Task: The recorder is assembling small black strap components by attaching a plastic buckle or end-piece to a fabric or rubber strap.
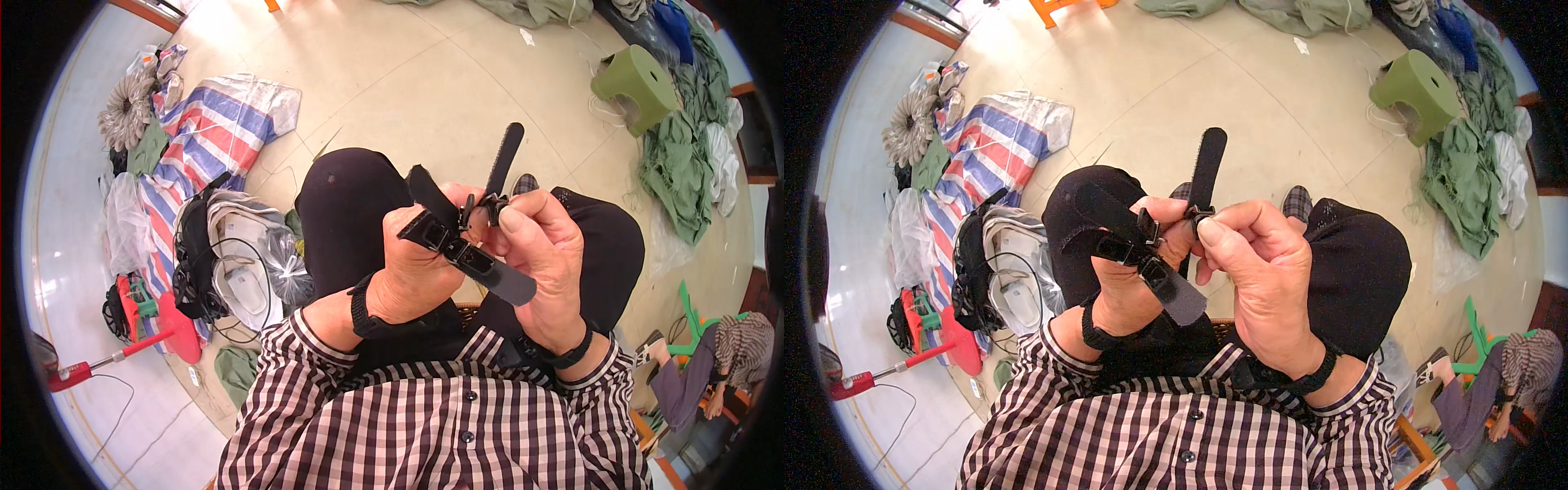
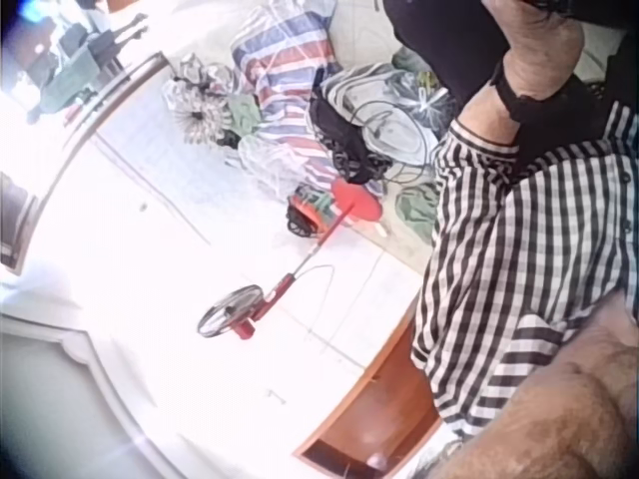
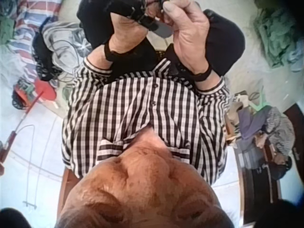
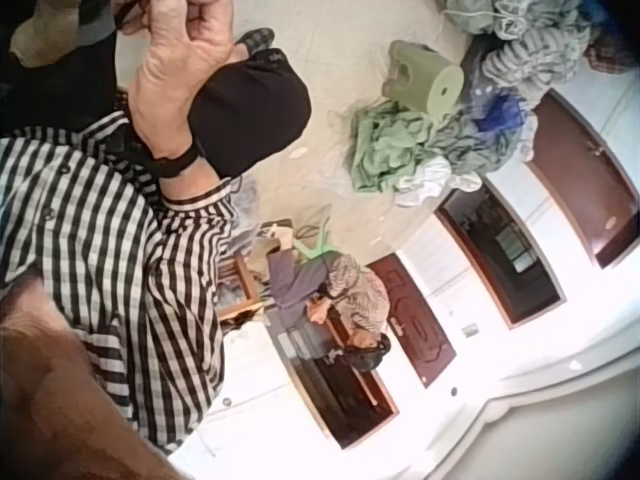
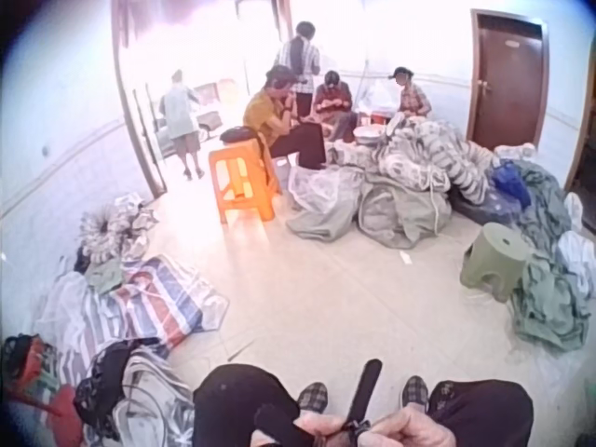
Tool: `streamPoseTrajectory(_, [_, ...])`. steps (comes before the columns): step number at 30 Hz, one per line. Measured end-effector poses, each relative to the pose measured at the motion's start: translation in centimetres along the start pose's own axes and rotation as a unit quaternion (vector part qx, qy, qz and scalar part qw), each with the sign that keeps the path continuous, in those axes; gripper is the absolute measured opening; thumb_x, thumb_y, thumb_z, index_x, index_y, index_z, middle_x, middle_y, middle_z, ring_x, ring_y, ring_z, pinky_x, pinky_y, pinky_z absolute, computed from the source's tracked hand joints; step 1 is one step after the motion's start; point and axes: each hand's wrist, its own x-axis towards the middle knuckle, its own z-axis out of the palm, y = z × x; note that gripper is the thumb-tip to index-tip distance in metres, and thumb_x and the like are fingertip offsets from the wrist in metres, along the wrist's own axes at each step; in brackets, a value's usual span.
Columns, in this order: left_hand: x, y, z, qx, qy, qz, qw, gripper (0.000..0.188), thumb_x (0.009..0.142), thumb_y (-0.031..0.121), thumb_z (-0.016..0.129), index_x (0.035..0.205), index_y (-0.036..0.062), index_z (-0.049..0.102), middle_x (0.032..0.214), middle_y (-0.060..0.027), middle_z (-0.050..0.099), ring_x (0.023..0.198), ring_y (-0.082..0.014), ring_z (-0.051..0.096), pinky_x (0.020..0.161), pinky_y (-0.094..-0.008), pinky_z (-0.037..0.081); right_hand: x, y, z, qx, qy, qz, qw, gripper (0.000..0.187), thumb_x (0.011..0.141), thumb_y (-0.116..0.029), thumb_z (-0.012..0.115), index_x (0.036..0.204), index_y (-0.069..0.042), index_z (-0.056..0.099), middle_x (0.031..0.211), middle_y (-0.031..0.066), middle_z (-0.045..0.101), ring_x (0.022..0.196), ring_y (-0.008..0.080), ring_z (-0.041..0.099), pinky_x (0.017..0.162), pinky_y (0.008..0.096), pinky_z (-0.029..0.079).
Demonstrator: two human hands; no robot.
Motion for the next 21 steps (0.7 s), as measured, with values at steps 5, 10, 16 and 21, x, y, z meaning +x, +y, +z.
streamPoseTrajectory(5, [0.0, 0.2, 0.6, 0.031, 0.087, -0.068, 0.993, 0.009, 0.079, -0.003, 0.062, 0.088, -0.0003, 0.061, 0.066, -0.0039, 0.062, 0.057, -0.0080, 0.059, 0.052, -0.0212, 0.047, 0.1, 0.0, 0.1, 0.037, 0.010, 0.029, 0.999, 0.005, 0.086, -0.007, 0.058, 0.088, -0.002, 0.056, 0.075, 0.0037, 0.058, 0.065, 0.0089, 0.054, 0.059, 0.0254, 0.050])
streamPoseTrajectory(10, [-0.3, -0.5, 0.0, 0.040, -0.001, -0.029, 0.999, 0.018, 0.088, -0.003, 0.054, 0.105, 0.0038, 0.053, 0.082, -0.0061, 0.060, 0.069, -0.0104, 0.058, 0.049, -0.0223, 0.047, 0.4, -0.2, -0.5, 0.046, -0.001, 0.086, 0.995, 0.008, 0.087, -0.009, 0.058, 0.091, -0.003, 0.056, 0.076, 0.0026, 0.058, 0.065, 0.0085, 0.055, 0.061, 0.0271, 0.052])
streamPoseTrajectory(16, [0.3, 0.2, 0.9, 0.013, 0.086, -0.042, 0.995, 0.011, 0.077, -0.002, 0.064, 0.087, 0.0017, 0.061, 0.066, -0.0042, 0.061, 0.056, -0.0100, 0.060, 0.050, -0.0224, 0.046, 0.7, 0.0, -1.0, 0.067, -0.012, 0.076, 0.995, 0.009, 0.087, -0.010, 0.059, 0.092, -0.003, 0.055, 0.078, 0.0054, 0.061, 0.067, 0.0103, 0.058, 0.060, 0.0266, 0.053])
streamPoseTrajectory(21, [0.2, -0.2, 0.5, 0.080, 0.055, -0.005, 0.995, 0.016, 0.075, -0.002, 0.065, 0.089, 0.0023, 0.059, 0.065, -0.0047, 0.062, 0.055, -0.0134, 0.061, 0.049, -0.0235, 0.047, 0.7, 0.1, -1.0, 0.043, -0.006, 0.047, 0.998, 0.010, 0.087, -0.010, 0.060, 0.092, -0.003, 0.054, 0.077, 0.0049, 0.061, 0.066, 0.0101, 0.059, 0.055, 0.0234, 0.050])
